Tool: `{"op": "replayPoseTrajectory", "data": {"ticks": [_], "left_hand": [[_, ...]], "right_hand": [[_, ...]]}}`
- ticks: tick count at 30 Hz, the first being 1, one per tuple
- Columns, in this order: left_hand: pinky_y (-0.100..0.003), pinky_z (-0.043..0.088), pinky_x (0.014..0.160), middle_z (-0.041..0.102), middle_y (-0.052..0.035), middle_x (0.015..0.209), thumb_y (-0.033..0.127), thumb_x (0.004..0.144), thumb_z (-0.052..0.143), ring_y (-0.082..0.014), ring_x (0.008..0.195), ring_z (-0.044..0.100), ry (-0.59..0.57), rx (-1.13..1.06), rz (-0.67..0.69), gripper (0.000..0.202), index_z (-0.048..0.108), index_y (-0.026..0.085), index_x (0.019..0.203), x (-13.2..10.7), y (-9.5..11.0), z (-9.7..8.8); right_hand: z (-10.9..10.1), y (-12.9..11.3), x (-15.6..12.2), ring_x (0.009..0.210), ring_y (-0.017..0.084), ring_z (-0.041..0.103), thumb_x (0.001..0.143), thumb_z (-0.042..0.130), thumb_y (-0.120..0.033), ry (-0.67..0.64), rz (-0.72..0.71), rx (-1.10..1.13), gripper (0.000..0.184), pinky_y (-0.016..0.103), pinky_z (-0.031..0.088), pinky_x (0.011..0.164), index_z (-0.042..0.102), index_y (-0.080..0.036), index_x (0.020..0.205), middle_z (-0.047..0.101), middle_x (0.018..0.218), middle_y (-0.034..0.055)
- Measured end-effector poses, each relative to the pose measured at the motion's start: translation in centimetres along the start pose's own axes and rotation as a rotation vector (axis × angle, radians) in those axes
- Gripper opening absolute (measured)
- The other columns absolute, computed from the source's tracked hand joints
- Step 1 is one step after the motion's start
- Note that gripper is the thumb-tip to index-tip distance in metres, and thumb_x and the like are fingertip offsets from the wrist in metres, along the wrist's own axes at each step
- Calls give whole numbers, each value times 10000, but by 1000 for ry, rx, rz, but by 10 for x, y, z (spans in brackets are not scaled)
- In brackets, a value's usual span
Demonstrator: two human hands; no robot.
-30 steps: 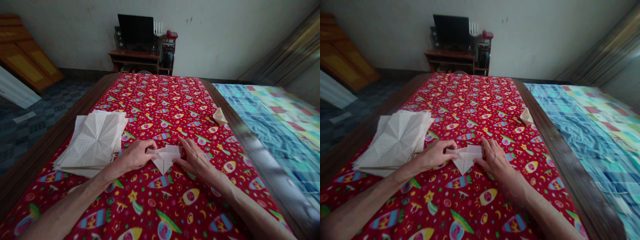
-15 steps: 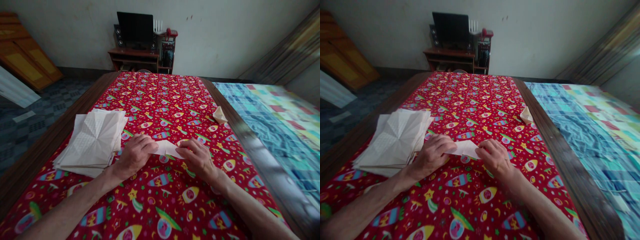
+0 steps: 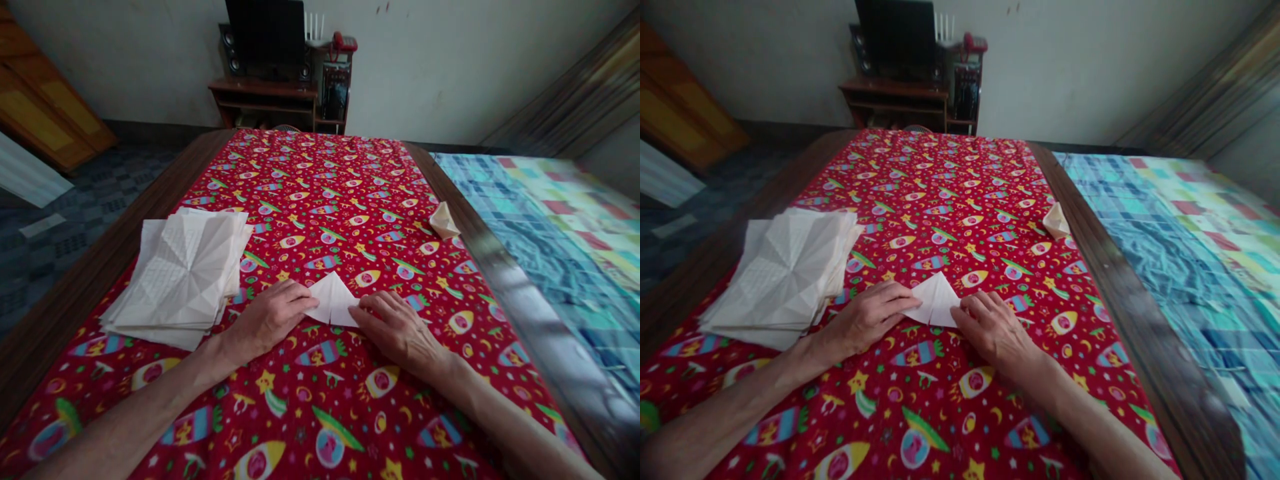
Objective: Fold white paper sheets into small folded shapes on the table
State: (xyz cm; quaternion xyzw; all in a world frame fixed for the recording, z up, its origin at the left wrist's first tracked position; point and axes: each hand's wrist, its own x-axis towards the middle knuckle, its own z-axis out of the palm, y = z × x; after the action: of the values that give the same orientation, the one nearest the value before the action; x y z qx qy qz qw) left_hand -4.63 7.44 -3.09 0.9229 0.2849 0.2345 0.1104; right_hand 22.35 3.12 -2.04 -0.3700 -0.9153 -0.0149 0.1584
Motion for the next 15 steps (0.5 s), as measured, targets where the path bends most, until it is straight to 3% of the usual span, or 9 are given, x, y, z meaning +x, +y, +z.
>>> {"op": "replayPoseTrajectory", "data": {"ticks": [7, 15], "left_hand": [[-274, 490, 797, 628, -45, 935, 180, 915, 523, -153, 914, 591, 57, -160, -42, 172, 676, 198, 992, 3, -10, 7], [-233, 470, 684, 633, -24, 806, 256, 889, 578, -132, 751, 597, 77, -267, -226, 163, 697, 176, 812, 16, -7, 7]], "right_hand": [[10, 0, 9, 747, 166, 554, 939, 498, -300, 104, 93, 169, 205, 302, 459, 654, 669, -205, 1002, 627, 845, 61], [14, 1, 15, 685, 128, 588, 941, 491, -305, 124, 352, 460, 248, 239, 455, 617, 680, -197, 823, 651, 785, 34]]}}
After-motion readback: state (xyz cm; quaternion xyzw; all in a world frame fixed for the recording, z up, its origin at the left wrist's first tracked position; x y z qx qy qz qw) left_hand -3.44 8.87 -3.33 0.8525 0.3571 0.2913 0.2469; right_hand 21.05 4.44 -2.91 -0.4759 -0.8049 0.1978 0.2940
